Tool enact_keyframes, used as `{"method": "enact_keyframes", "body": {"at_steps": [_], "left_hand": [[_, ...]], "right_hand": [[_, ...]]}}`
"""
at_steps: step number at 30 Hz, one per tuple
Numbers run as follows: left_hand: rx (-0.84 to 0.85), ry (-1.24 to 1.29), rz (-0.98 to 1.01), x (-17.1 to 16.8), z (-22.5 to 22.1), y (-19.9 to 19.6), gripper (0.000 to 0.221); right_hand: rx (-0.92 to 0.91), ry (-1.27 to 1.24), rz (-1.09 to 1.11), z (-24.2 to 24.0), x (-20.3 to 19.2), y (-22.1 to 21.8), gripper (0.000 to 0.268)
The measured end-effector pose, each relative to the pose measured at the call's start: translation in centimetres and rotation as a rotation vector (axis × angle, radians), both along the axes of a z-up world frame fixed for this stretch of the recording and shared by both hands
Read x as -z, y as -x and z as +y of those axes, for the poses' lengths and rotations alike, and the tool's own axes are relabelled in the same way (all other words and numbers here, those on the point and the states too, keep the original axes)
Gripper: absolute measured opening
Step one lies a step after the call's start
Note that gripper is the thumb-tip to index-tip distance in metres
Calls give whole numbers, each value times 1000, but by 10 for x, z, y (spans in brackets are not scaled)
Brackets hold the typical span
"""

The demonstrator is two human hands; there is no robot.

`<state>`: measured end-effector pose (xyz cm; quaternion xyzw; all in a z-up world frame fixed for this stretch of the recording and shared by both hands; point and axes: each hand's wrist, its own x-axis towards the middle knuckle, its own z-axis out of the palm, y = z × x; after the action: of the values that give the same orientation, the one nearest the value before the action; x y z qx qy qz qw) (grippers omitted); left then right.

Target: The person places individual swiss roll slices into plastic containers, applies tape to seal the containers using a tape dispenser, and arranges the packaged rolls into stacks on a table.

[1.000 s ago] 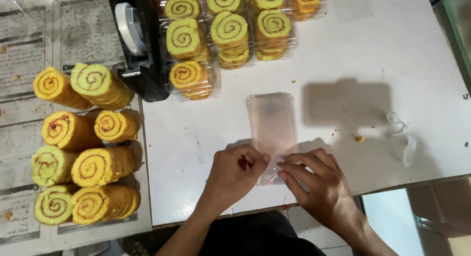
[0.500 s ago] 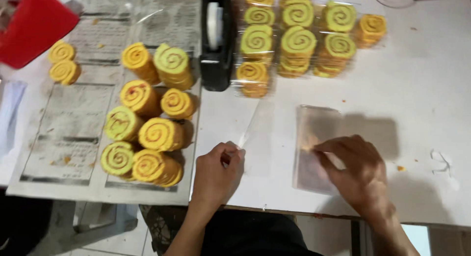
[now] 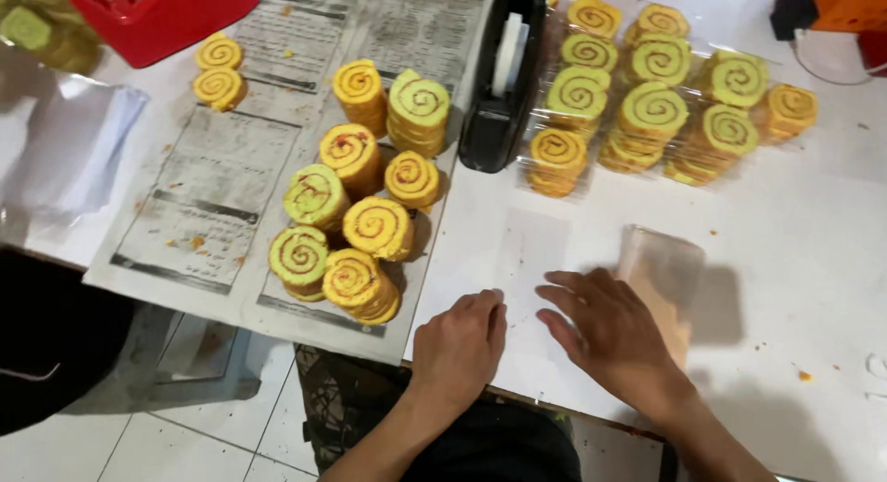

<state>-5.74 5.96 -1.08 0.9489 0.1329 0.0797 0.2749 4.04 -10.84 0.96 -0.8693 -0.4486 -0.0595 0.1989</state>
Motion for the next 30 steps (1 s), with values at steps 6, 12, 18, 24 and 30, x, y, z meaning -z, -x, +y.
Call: {"method": "enact_keyframes", "body": {"at_steps": [6,12,18,24,30], "left_hand": [[7,5,-12,0,6,3,18],[112,-68,-345,-43,42,-8,14],[-44,-332,124,-105,111,-60,56],[112,-752,395,-105,123,-97,76],[107,-861,460,-92,125,-113,80]], "right_hand": [[-141,280,78,17,12,-21,26],[-317,96,29,18,3,-32,21],[-251,-34,56,5,14,-35,25],[-151,180,92,1,31,-42,27],[-212,173,159,1,34,-43,26]]}}
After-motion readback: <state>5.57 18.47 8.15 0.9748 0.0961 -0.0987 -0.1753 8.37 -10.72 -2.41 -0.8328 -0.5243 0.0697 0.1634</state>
